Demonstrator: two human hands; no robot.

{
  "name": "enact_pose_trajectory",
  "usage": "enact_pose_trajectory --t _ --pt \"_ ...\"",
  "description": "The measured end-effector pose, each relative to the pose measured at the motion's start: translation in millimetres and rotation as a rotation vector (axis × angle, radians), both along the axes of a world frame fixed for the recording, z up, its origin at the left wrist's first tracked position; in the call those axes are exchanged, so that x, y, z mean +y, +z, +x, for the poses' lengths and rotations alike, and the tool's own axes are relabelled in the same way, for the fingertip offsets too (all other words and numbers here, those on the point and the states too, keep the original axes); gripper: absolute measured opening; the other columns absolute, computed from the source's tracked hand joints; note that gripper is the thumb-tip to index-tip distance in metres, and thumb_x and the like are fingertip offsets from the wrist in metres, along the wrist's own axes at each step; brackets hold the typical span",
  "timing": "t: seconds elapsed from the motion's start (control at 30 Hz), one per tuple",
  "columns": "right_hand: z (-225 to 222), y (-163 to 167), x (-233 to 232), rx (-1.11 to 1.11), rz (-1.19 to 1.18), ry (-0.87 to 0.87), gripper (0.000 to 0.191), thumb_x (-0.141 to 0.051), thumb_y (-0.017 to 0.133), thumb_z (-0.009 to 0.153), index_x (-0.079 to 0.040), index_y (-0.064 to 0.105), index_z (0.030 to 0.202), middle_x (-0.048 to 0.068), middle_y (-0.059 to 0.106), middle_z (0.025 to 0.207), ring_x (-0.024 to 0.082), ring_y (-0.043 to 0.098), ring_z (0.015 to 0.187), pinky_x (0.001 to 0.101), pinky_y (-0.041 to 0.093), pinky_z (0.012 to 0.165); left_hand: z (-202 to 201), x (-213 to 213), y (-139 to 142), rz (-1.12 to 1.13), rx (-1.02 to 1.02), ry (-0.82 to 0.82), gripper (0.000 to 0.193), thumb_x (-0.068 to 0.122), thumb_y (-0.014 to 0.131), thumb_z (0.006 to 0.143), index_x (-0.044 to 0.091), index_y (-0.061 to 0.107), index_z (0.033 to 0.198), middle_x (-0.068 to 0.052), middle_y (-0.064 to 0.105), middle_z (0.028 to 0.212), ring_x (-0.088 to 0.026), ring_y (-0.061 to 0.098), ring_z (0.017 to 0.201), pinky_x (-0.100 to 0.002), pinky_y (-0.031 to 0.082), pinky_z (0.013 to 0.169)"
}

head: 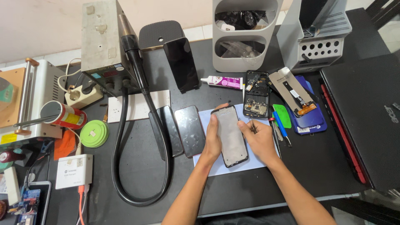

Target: The person uses a metal spudger to pry and separate the screen assembly from the smartphone frame. They work along the edges and corners, then switch to a blue plastic pry tool to continue lifting the display. The phone remains on a blue mat on the workbench throughout.

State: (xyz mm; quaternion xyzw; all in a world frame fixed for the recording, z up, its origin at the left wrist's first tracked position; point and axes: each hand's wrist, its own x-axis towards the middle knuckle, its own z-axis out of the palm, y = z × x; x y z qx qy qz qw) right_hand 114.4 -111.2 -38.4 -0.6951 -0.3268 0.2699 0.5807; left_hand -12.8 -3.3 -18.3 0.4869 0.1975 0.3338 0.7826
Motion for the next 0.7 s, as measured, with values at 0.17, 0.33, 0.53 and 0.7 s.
enact_pose_trajectory --t 0.17,0.33,0.53,0.7 --pt "4.7 15.4 0.0 0.172 -0.082 0.091 0.025 -0.024 0.071 0.096 -0.002 0.067 0.084 -0.005 0.052 0.059 0.003 0.041 0.051 0.0231 0.032 0.046 0.7 0.5 2.2 0.013 -0.017 0.009 0.071 0.060 0.028 0.108 0.003 0.044 0.149 -0.013 0.067 0.110 -0.019 0.065 0.099 -0.032 0.053 0.091" --pt "10.1 28.1 -1.8 0.250 -0.087 0.191 0.016 -0.019 0.073 0.088 -0.005 0.069 0.095 -0.008 0.060 0.065 0.001 0.048 0.051 0.0212 0.037 0.046 1.5 1.8 8.3 -0.028 -0.032 0.020 0.072 0.061 0.028 0.106 0.005 0.043 0.149 -0.014 0.067 0.105 -0.020 0.067 0.095 -0.033 0.056 0.087" --pt "5.0 12.7 -1.9 0.196 -0.052 0.099 0.021 -0.021 0.074 0.092 -0.003 0.068 0.083 -0.006 0.052 0.059 0.001 0.041 0.050 0.0219 0.031 0.046 -0.7 1.4 8.8 -0.069 -0.051 -0.027 0.072 0.060 0.030 0.106 0.004 0.041 0.150 -0.014 0.067 0.107 -0.021 0.067 0.098 -0.034 0.055 0.090" --pt "2.3 2.4 -0.1 0.012 0.026 0.038 0.038 -0.026 0.073 0.099 -0.004 0.060 0.071 -0.007 0.050 0.060 -0.001 0.038 0.056 0.0220 0.030 0.047 -0.1 0.4 4.5 -0.016 0.003 -0.006 0.072 0.060 0.031 0.107 0.003 0.045 0.150 -0.009 0.064 0.120 -0.017 0.062 0.110 -0.031 0.050 0.099"
